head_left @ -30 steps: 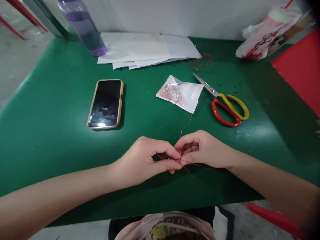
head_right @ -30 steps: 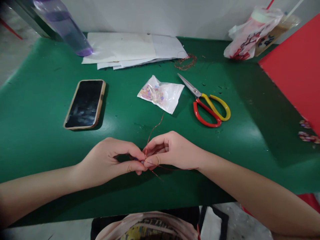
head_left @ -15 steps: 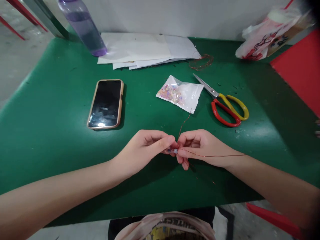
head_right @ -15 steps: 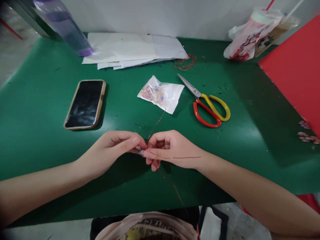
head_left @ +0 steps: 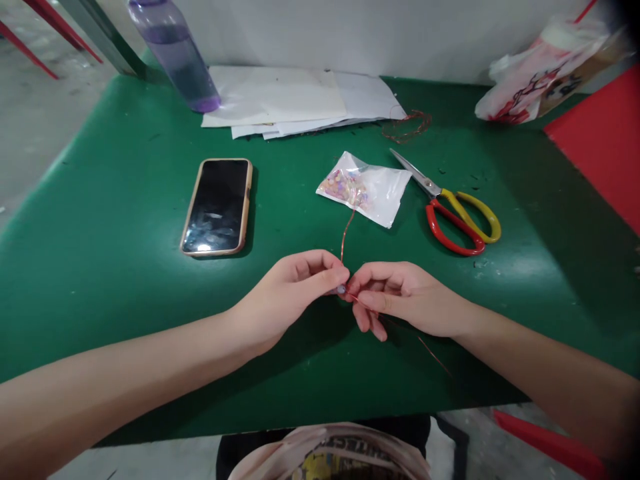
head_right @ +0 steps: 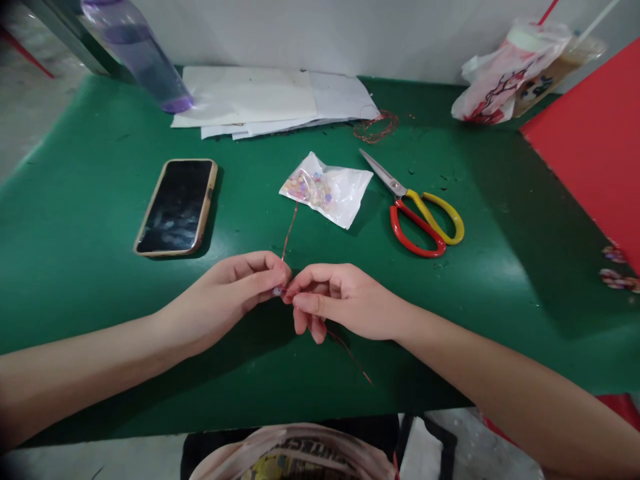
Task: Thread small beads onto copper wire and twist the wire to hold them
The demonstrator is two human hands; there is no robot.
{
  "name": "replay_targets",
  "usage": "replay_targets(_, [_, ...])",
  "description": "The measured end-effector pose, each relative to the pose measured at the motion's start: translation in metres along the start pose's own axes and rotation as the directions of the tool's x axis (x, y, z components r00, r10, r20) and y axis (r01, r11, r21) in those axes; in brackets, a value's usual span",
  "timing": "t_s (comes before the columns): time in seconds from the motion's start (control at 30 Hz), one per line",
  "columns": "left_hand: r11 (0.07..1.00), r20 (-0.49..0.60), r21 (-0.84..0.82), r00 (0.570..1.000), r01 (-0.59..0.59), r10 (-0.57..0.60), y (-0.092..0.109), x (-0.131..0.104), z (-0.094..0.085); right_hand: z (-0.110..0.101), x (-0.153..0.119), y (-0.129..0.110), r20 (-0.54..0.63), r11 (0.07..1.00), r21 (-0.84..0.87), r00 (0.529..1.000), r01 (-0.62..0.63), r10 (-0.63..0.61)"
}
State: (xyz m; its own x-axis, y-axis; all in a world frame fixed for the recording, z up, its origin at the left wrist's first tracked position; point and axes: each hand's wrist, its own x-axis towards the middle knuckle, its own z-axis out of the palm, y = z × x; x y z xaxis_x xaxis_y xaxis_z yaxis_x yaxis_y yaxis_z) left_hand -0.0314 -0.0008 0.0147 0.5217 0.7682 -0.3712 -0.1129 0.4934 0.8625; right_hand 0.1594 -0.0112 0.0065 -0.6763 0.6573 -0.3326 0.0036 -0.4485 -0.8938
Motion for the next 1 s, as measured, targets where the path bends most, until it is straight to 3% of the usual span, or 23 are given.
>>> replay_targets(0.3, [0.994, -0.066, -0.077, 0.996, -0.072, 0.067, -0.005, 0.001, -0.004, -0.001, 0.001, 0.002, -0.03, 0.998, 0.062, 1.0, -0.002, 0.004])
replay_targets(0.5, [0.963, 0.01, -0.249, 0.994, -0.099, 0.104, -0.007, 0.005, -0.004, -0.003, 0.001, 0.001, 0.006, 0.986, 0.168, 1.0, -0.014, 0.013])
replay_targets(0.7, [0.932, -0.003, -0.343, 0.993, -0.115, 0.121, -0.009, 0.01, -0.007, -0.005, -0.002, -0.001, 0.02, 0.978, 0.153, 0.99, -0.14, 0.139])
replay_targets(0.87, [0.907, 0.022, -0.414, 0.995, -0.081, 0.099, -0.008, 0.012, -0.012, -0.004, -0.005, 0.0, 0.095, 0.981, 0.14, 0.988, -0.131, 0.118])
replay_targets(1.0, [0.897, 0.023, -0.43, 0.992, -0.1, 0.121, -0.007, 0.011, -0.013, -0.003, -0.003, 0.0, 0.131, 0.999, 0.013, 0.99, -0.047, 0.045])
